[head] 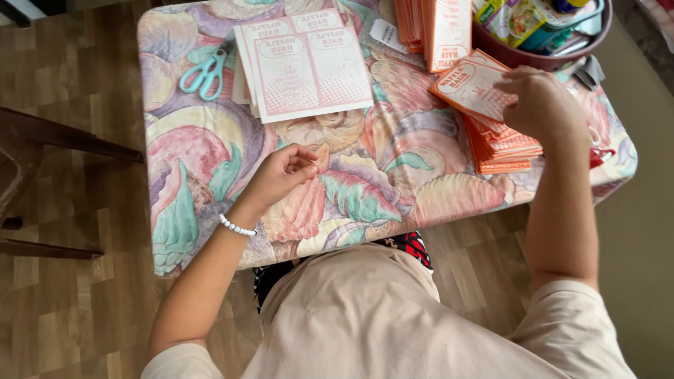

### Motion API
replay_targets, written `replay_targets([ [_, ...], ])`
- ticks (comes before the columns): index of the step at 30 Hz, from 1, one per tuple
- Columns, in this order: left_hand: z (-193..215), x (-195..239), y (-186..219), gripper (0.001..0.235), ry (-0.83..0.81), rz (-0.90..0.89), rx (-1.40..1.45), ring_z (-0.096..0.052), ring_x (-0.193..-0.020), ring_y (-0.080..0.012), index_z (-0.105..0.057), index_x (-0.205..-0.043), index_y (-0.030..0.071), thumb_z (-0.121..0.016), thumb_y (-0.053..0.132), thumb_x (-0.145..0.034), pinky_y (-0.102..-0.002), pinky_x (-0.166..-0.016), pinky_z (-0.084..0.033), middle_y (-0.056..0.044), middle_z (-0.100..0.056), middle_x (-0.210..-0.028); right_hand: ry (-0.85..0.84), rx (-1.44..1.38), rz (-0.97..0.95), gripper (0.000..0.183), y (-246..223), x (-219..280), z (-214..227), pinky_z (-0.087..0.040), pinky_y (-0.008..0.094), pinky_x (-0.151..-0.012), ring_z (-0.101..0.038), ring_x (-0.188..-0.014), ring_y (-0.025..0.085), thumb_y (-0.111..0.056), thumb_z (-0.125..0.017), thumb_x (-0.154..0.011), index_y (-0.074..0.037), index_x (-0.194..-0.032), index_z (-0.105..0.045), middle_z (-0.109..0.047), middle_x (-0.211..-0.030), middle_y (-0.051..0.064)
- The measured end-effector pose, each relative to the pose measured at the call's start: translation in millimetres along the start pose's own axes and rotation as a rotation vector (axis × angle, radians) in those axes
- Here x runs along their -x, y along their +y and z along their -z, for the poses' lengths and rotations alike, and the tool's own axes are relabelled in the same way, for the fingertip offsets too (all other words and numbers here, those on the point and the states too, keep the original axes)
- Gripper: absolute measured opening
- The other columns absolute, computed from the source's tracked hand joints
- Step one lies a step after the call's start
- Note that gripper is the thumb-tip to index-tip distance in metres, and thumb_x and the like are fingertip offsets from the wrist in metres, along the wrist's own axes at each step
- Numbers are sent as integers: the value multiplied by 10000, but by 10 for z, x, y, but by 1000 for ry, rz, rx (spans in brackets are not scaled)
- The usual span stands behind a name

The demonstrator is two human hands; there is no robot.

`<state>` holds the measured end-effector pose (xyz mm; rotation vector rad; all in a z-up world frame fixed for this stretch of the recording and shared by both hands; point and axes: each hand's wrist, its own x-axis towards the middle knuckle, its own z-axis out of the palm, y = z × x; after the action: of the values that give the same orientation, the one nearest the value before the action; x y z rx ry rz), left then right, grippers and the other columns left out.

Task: The person is manually folding paper food wrappers and organizing them into stacks on a table.

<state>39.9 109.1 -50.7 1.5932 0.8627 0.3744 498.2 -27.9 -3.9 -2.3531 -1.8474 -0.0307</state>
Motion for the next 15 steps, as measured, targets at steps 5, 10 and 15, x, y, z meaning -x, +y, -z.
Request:
replay_targets([
  [5, 117, -242, -349, 108, 98, -104, -88, -619, -861, -98, -690, -1037, 109, -710, 140, -936, -240, -768, -539, 0, -680, -963, 299, -247, 391, 480, -1449, -383, -125, -499, 490, -1067, -610, -1271, 352, -14, -700, -899, -8, -1379, -685, -644, -1427, 172],
  [10, 157, -235, -401, 108, 135, -101, -62, -606, -824, -100, -702, -1032, 84, -725, 108, -929, -225, -681, -551, -19, -687, -934, 198, 6, 683, 624, -2355, -1009, -1104, -429, 432, -1156, -479, -1370, 306, -455, -672, -973, -113, -1480, -550, -551, -1510, 125],
  [15, 267, -383, -666, 165, 261, -289, -214, -702, -748, -75, -763, -1020, 166, -747, 151, -856, -227, -652, -572, -3, -769, -833, 479, 76, 729, 183, -2570, -1095, -911, -596, 294, -618, -751, -685, 157, -154, -664, -990, -173, -840, -767, -745, -722, -31],
])
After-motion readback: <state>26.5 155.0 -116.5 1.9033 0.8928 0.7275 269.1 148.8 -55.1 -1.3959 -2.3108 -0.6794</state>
